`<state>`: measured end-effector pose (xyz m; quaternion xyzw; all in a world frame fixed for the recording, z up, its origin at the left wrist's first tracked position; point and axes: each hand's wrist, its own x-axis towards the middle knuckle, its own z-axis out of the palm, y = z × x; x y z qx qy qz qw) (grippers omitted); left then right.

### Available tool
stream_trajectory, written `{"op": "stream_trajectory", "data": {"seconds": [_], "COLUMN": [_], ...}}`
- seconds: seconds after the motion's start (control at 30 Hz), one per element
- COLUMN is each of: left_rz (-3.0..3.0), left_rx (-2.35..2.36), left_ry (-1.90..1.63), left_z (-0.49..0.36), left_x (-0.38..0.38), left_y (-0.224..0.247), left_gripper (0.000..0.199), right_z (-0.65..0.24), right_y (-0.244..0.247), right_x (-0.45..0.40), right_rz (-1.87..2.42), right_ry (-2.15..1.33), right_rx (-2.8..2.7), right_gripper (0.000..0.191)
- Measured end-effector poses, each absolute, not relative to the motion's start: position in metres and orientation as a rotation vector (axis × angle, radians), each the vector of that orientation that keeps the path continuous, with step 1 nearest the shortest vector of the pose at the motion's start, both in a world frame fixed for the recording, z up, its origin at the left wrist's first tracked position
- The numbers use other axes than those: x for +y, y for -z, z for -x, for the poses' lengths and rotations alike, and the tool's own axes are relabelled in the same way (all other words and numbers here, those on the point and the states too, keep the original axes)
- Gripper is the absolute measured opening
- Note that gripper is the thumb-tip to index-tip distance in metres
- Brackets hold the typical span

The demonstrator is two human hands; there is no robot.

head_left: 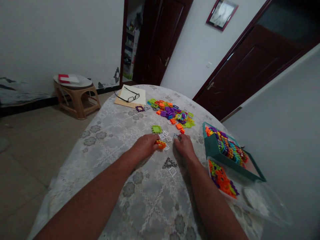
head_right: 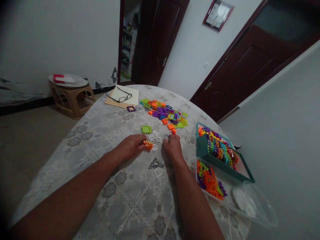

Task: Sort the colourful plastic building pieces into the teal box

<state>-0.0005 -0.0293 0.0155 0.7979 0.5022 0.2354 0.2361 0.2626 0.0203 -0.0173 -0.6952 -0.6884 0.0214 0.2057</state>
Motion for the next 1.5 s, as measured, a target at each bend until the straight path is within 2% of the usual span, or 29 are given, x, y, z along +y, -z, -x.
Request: {"op": "stream_trajectory", "data": {"seconds": [0.17, 0.33, 0.5, 0.6, 0.77, 0.9, 0.97, 1.23, 1.3, 1.4, 1.5], "left_rz": [-2.176, -2.172, -2.149, -2.156, -2.153, -2.107, -2.116, -2.157, -2.149, -2.149, -2.158], "left_rx": [1.400, 1.377, 1.355, 1.353, 1.382, 1.416, 1.422, 1.411, 1.391, 1.366, 1.384], "left_ry": [-0.625, -0.657, -0.673, -0.682, -0.704, -0.740, -0.734, -0.683, -0.699, -0.717, -0.685], "left_z": [0.000, 0.000, 0.000, 0.000, -0.001, -0.002, -0.002, 0.000, 0.000, 0.001, 0.002], "left_x": [-0.029, -0.030, -0.030, -0.030, -0.030, -0.029, -0.029, -0.030, -0.030, -0.029, -0.029], "left_y": [-0.015, -0.014, -0.015, -0.015, -0.012, -0.007, -0.006, -0.013, -0.014, -0.013, -0.015], "left_gripper": [0.018, 0.013, 0.010, 0.010, 0.026, 0.045, 0.047, 0.026, 0.024, 0.023, 0.017], "right_z": [-0.263, -0.267, -0.274, -0.273, -0.253, -0.231, -0.222, -0.217, -0.217, -0.212, -0.201], "right_y": [0.015, 0.014, 0.012, 0.011, 0.004, -0.011, -0.017, -0.022, -0.020, -0.016, -0.015], "right_x": [0.026, 0.034, 0.034, 0.026, 0.007, -0.008, -0.014, -0.010, 0.001, 0.023, 0.045], "right_rz": [2.062, 2.067, 2.004, 1.890, 1.558, 1.430, 1.380, 1.256, 1.325, 1.370, 1.299], "right_ry": [-0.103, -0.130, -0.183, -0.231, -0.318, -0.379, -0.446, -0.948, -0.892, -0.578, -0.362], "right_rx": [-1.905, -1.858, -1.811, -1.814, -1.875, -1.994, -2.037, -2.016, -1.955, -1.978, -2.165], "right_gripper": [0.042, 0.046, 0.047, 0.039, 0.031, 0.022, 0.019, 0.031, 0.033, 0.033, 0.041]}}
